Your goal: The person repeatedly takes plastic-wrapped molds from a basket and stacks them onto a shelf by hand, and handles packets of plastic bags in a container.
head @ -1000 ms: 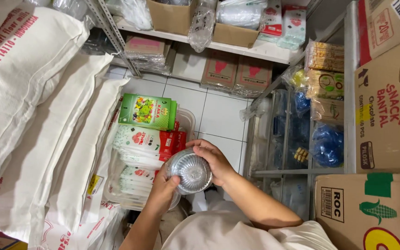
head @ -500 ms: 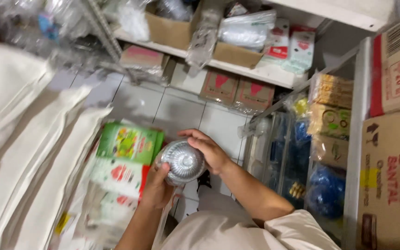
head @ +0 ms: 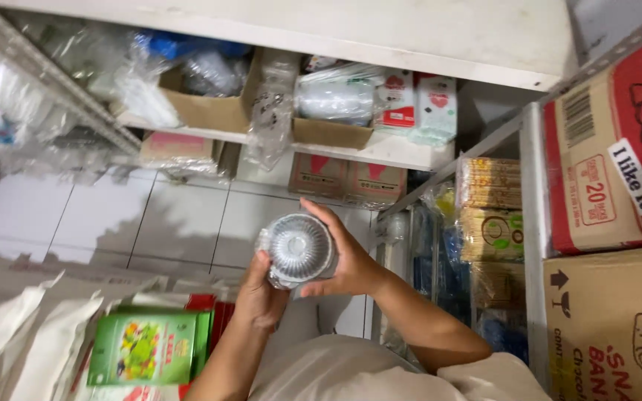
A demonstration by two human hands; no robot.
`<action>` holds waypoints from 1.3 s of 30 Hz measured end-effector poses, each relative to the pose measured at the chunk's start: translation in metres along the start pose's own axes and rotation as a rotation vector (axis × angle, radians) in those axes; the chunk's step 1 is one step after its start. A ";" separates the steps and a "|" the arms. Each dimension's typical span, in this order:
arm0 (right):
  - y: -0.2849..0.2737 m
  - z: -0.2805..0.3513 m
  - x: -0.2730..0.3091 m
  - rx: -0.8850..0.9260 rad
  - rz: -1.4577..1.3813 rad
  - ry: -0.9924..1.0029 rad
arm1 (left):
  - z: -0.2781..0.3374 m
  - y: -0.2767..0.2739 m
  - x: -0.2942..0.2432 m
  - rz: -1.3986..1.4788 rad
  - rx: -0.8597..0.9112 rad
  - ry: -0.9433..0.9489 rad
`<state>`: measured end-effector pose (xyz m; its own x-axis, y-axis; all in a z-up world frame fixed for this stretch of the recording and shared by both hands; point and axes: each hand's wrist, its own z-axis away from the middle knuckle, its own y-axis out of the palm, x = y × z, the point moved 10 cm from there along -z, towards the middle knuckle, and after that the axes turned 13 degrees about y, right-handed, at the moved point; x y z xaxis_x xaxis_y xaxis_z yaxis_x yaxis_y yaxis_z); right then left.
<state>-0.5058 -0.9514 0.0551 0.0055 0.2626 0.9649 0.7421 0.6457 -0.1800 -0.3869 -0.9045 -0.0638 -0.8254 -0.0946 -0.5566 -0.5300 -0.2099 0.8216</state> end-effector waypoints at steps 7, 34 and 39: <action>-0.092 0.009 -0.030 -0.291 -0.132 0.134 | -0.062 0.079 0.048 -0.140 0.234 -0.237; -0.393 -0.124 -0.023 -0.865 0.217 0.076 | -0.407 0.354 0.049 -1.111 1.281 0.236; -0.502 -0.129 0.000 -1.014 0.214 -0.081 | -0.487 0.415 0.073 -0.998 1.255 0.504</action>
<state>-0.7915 -1.3678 0.1696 0.1868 0.3720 0.9093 0.9464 -0.3164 -0.0650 -0.5724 -1.4720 0.1763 -0.0856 -0.7451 -0.6614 -0.7928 0.4530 -0.4077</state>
